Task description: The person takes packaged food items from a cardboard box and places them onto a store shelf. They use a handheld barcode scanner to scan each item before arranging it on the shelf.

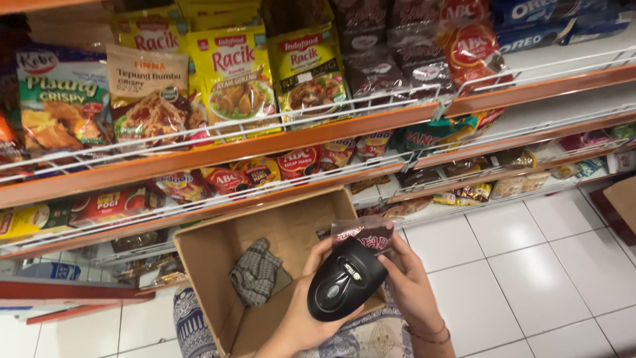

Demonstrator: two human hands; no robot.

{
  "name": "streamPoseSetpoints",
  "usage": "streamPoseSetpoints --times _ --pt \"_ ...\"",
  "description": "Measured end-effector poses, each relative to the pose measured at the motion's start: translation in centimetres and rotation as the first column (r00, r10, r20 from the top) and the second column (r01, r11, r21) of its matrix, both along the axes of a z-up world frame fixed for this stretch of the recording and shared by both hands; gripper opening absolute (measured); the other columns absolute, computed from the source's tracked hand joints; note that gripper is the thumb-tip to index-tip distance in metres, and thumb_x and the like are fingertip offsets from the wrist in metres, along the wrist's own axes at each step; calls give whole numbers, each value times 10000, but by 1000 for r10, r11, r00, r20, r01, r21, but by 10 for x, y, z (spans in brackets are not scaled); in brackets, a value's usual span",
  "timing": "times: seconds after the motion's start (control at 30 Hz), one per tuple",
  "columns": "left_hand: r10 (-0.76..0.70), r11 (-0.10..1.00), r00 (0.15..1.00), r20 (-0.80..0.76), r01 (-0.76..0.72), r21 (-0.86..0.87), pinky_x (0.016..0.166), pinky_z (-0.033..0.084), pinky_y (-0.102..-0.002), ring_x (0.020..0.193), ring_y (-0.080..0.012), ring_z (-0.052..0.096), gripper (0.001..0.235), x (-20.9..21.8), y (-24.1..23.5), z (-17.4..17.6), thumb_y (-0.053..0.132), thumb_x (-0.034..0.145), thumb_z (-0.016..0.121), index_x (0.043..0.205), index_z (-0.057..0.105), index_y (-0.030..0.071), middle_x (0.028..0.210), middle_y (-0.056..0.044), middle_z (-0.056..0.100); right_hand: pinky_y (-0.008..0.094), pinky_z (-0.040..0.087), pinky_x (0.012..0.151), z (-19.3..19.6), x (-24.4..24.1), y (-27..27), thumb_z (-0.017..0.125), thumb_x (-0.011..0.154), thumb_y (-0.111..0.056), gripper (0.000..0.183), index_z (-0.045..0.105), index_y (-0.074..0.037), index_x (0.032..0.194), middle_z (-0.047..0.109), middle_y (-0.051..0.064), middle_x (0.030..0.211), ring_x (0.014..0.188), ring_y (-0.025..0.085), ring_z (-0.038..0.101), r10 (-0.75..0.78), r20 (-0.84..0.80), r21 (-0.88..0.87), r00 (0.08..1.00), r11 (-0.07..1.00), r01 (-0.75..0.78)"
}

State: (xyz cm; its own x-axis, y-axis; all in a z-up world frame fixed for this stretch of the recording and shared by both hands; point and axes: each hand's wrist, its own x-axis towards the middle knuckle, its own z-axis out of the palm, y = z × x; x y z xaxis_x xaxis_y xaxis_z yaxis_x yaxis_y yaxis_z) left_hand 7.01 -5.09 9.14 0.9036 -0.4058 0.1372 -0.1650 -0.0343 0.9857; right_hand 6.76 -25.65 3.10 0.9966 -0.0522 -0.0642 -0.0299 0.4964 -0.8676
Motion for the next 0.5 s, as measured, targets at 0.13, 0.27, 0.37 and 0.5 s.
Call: streamPoseSetpoints --times 0.13,0.27,0.37,0.5 --pt "-104 994 977 188 107 -4 1174 423 -413 1440 -319 505 426 15 -7 17 134 750 886 1128 726 24 1537 -161 442 341 522 982 -9 7 -36 654 914 87 428 599 143 1335 711 184 1226 1111 208 665 0 121 -239 993 971 29" --pt "-195 981 934 299 191 42 1216 414 -408 1508 -346 461 405 32 -19 32 127 775 864 1145 729 32 1510 -156 540 339 550 974 3 17 -64 723 826 95 371 681 135 1192 744 159 1171 1082 195 693 -37 179 -380 983 919 104" --pt "-221 973 908 357 232 13 1242 403 -413 1549 -370 415 415 46 -29 39 116 765 832 1156 724 31 1507 -190 565 338 559 968 17 20 -82 746 808 97 373 689 134 1175 732 152 1165 1074 199 696 -1 212 -420 977 903 92" --pt "-261 960 924 279 279 -24 1234 412 -419 1560 -361 443 460 63 -46 44 106 762 782 1207 704 20 1581 -204 496 328 569 943 23 33 -96 740 807 102 375 695 126 1178 742 147 1139 1052 197 704 -40 207 -425 978 896 127"
